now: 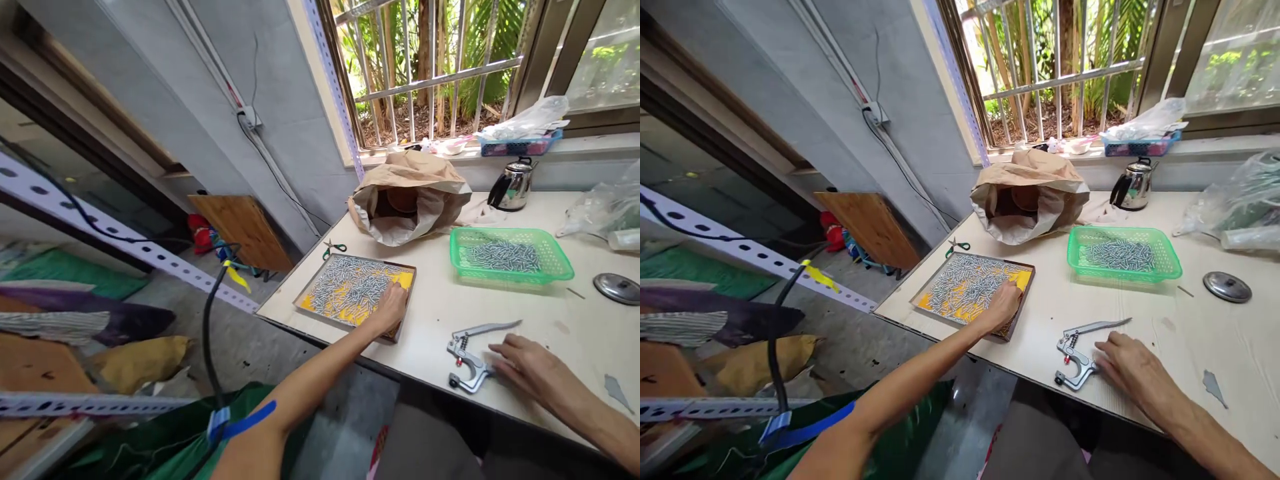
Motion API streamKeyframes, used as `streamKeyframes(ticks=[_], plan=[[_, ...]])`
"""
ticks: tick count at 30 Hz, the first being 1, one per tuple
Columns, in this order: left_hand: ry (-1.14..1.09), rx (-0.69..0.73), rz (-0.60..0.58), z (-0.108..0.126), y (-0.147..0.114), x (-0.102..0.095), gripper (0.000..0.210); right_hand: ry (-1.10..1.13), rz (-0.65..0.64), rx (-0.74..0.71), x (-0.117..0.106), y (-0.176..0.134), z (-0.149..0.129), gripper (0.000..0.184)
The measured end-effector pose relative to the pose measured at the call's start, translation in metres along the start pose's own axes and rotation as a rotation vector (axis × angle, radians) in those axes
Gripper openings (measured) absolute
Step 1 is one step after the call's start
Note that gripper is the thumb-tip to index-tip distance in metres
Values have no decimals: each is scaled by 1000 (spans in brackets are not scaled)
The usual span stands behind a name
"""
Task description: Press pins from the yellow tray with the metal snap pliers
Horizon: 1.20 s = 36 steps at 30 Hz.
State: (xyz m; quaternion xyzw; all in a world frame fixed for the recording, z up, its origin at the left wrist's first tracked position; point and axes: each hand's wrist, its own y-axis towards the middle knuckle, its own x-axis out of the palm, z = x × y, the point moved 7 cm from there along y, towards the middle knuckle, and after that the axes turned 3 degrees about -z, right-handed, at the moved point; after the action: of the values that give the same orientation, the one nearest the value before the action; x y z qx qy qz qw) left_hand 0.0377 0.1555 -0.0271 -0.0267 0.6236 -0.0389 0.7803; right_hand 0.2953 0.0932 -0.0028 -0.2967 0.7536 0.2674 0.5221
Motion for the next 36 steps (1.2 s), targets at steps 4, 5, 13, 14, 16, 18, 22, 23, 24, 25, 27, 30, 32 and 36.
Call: streamKeyframes(ticks=[4, 5, 13, 14, 16, 18, 22, 23, 24, 25, 27, 30, 32, 36], plan=[[-21, 17, 6, 0, -6, -3, 25, -41, -48, 40, 29, -20, 0, 22], [-31, 19, 15, 0, -8, -6, 24, -63, -27, 52, 30, -22, 1, 22], [-409, -61, 97, 13, -43, -35, 18, -75, 87, 32, 18, -26, -16, 24], [-526, -64, 62, 20, -52, -30, 16, -68, 89, 29, 16, -27, -19, 23], [-700, -61, -31, 37, -70, -13, 13, -74, 100, 28, 11, -29, -25, 23], [-806, -67, -118, 54, -85, 6, 13, -96, 118, 16, 6, -32, -31, 23], [-951, -135, -239, 72, -102, 39, 17, -166, 154, -30, 0, -35, -45, 25], [-976, -151, -252, 74, -103, 43, 18, -187, 166, -40, -2, -36, -48, 26], [-996, -165, -260, 74, -104, 47, 19, -205, 179, -48, -3, -36, -49, 26], [-1008, -175, -264, 74, -105, 49, 20, -220, 189, -55, -4, -36, -51, 26], [-1011, -183, -269, 74, -106, 52, 22, -236, 194, -59, -4, -36, -51, 27], [-972, -204, -300, 73, -104, 55, 21, -238, 199, -57, -2, -36, -49, 28], [-919, -210, -350, 74, -102, 56, 18, -240, 205, -54, 0, -36, -47, 28], [-783, -154, -472, 79, -96, 58, 19, -246, 185, -41, 3, -35, -44, 28]])
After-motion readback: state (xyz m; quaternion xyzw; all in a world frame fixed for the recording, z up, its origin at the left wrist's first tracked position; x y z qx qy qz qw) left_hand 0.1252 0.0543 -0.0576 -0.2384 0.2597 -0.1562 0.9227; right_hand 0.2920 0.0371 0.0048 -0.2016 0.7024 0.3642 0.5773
